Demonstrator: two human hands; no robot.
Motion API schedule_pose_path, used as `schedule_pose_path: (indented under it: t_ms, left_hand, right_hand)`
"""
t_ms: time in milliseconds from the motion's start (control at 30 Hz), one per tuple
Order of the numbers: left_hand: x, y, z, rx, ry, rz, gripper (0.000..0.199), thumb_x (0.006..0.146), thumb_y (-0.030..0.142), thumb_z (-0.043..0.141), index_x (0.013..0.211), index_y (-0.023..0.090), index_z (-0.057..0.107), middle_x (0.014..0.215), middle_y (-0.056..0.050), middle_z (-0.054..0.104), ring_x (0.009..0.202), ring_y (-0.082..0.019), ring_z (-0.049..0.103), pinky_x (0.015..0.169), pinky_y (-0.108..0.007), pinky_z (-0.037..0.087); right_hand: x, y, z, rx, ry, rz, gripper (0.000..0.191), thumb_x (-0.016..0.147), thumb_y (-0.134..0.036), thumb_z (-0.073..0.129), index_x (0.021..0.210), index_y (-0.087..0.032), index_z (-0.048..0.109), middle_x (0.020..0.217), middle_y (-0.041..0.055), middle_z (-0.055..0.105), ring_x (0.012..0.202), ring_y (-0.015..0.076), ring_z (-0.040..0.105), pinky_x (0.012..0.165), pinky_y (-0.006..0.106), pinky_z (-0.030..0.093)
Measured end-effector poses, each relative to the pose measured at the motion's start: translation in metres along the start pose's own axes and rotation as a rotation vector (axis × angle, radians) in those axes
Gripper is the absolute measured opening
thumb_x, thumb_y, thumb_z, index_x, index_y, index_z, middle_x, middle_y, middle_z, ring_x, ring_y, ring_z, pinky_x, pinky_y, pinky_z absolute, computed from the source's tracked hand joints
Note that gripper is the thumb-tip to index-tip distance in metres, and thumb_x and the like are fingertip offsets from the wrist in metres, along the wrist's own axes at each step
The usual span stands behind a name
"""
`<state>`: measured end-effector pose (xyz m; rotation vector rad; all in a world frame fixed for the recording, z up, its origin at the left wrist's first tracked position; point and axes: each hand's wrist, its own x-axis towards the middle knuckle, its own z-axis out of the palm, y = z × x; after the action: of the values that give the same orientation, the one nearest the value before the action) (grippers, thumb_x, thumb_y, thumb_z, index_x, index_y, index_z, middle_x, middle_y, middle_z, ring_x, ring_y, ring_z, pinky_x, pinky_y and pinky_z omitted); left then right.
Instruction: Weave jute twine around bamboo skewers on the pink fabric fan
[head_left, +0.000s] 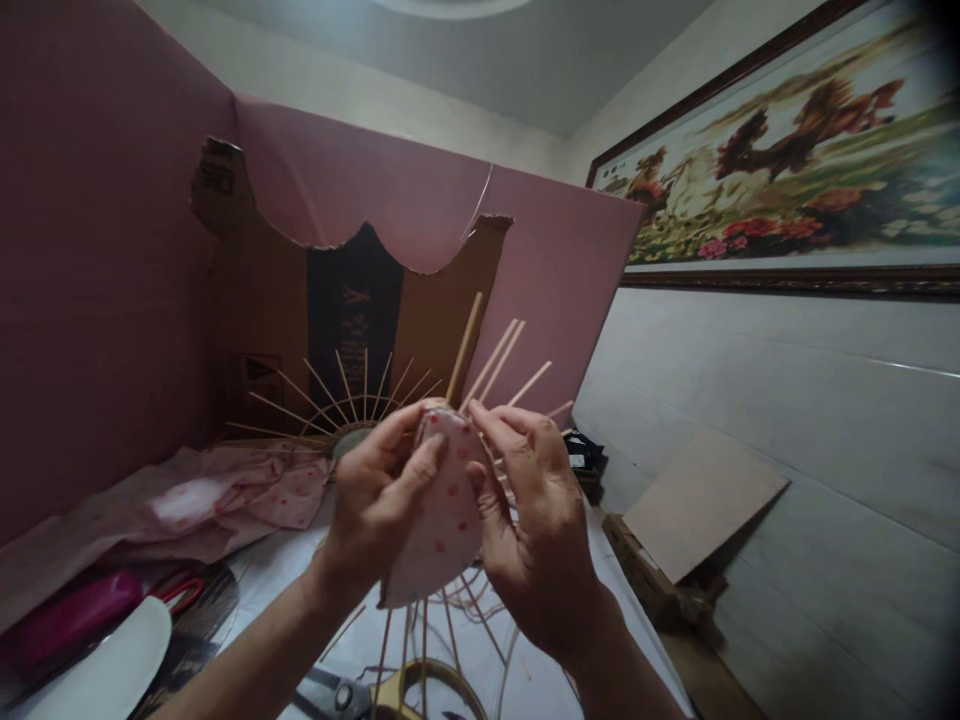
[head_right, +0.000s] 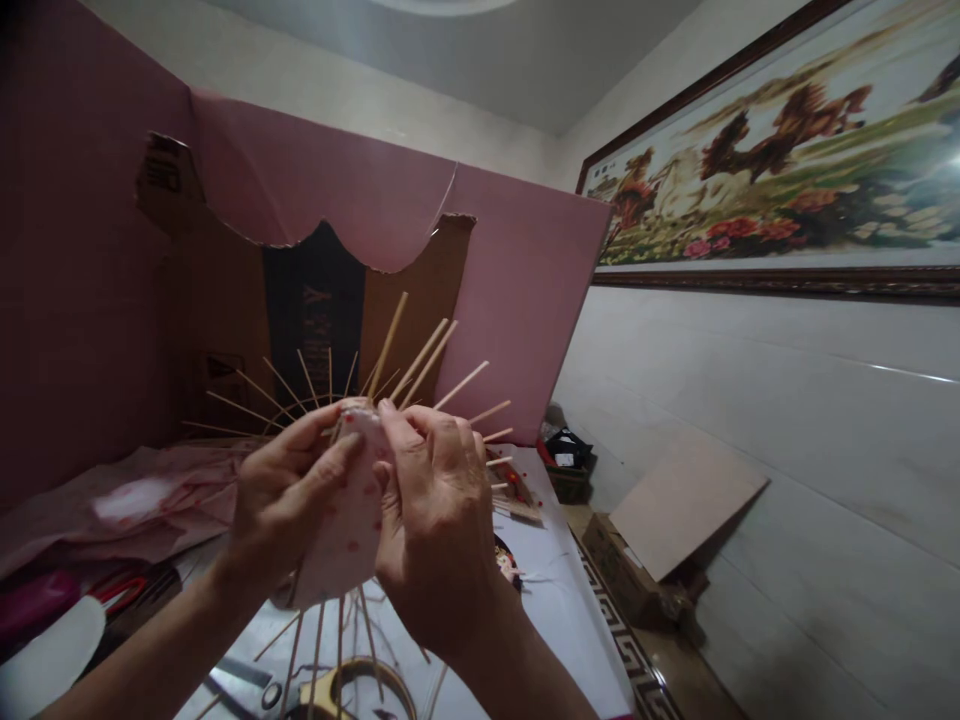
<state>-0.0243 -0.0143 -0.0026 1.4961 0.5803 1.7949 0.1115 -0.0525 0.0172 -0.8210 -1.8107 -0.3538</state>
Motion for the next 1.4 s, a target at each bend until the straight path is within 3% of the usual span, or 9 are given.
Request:
schedule_pose_path:
  t_ms: [167,333,400,533,600,800,1000,1133,1400]
  left_hand:
    - [0.025,0.005,-0.014,-0.243,0.255,-0.152,0.019,0.076,0.025,0.070,0.093,0.017,0.069,0.076,0.001,0.067,0.055,-0.006,0.058,0.049,-0.012,0.049]
    - [0.047,0.004,-0.035,-0.361,0.523,-0.273,0.011,0.074,0.012,0.062,0.084,0.012,0.068,0.069,-0.001,0.066,0.052,-0.010,0.060,0.049,-0.019,0.052]
    - [0.051,0.005,-0.041,-0.368,0.554,-0.313,0.012,0.075,0.012,0.059,0.084,0.012,0.067,0.072,-0.003,0.067,0.056,-0.012,0.062,0.052,-0.022,0.055]
    - [0.056,0.009,-0.047,-0.364,0.567,-0.356,0.012,0.077,0.013,0.057,0.085,0.012,0.065,0.073,-0.005,0.067,0.056,-0.013,0.063,0.053,-0.023,0.055]
    - [0.056,0.012,-0.048,-0.354,0.575,-0.369,0.011,0.077,0.014,0.056,0.085,0.012,0.064,0.071,-0.004,0.066,0.054,-0.013,0.062,0.051,-0.022,0.054]
    - [0.049,0.014,-0.043,-0.325,0.478,-0.349,0.015,0.071,0.016,0.065,0.086,0.013,0.066,0.071,-0.001,0.066,0.054,-0.010,0.060,0.051,-0.018,0.052]
    - [0.038,0.013,-0.036,-0.284,0.270,-0.236,0.024,0.068,0.026,0.075,0.089,0.015,0.067,0.067,0.002,0.065,0.050,-0.006,0.054,0.046,-0.012,0.046]
    - [0.032,0.014,-0.036,-0.234,0.228,-0.219,0.026,0.069,0.029,0.075,0.091,0.017,0.068,0.069,0.001,0.065,0.049,-0.006,0.055,0.044,-0.013,0.045]
    - [0.021,0.018,-0.044,-0.200,0.231,-0.184,0.032,0.068,0.031,0.076,0.096,0.018,0.068,0.080,0.000,0.067,0.058,-0.008,0.058,0.051,-0.015,0.047]
  right_hand:
    - [-0.002,-0.001,-0.002,0.379,0.282,0.251,0.029,0.089,-0.019,0.055,0.117,-0.023,0.056,0.108,0.0055,0.058,0.094,0.0173,0.056,0.083,0.034,0.046]
    - [0.009,0.023,0.002,0.866,0.576,0.552,0.006,0.085,-0.023,0.061,0.080,-0.019,0.061,0.079,-0.0006,0.058,0.067,0.0107,0.052,0.065,0.025,0.043]
    - [0.012,0.031,0.009,0.939,0.478,0.668,0.009,0.082,-0.026,0.064,0.076,-0.019,0.062,0.077,-0.0002,0.060,0.066,0.0115,0.053,0.066,0.026,0.043]
    - [0.013,0.037,0.022,1.158,0.011,0.822,0.029,0.083,-0.044,0.058,0.085,-0.017,0.069,0.088,0.0081,0.069,0.083,0.0208,0.062,0.079,0.036,0.046]
    - [0.012,0.038,0.028,1.313,-0.122,0.862,0.034,0.083,-0.047,0.057,0.093,-0.018,0.070,0.096,0.0100,0.070,0.092,0.0235,0.063,0.086,0.039,0.046]
    - [0.007,0.036,0.043,1.361,-0.347,0.762,0.026,0.081,-0.036,0.066,0.101,-0.020,0.069,0.105,0.0061,0.069,0.098,0.0189,0.062,0.096,0.035,0.042]
    - [0.000,0.031,0.045,1.388,-0.636,0.667,0.025,0.076,-0.044,0.071,0.077,-0.019,0.067,0.072,-0.0001,0.061,0.065,0.0126,0.056,0.071,0.027,0.047]
    - [-0.007,0.045,0.040,1.239,-0.713,0.679,0.030,0.082,-0.045,0.063,0.071,-0.018,0.063,0.068,-0.0001,0.058,0.062,0.0112,0.052,0.066,0.025,0.044]
    - [-0.034,0.073,0.033,1.124,-0.842,0.760,0.040,0.074,-0.053,0.068,0.071,-0.014,0.066,0.062,0.0003,0.061,0.057,0.0107,0.055,0.062,0.025,0.043]
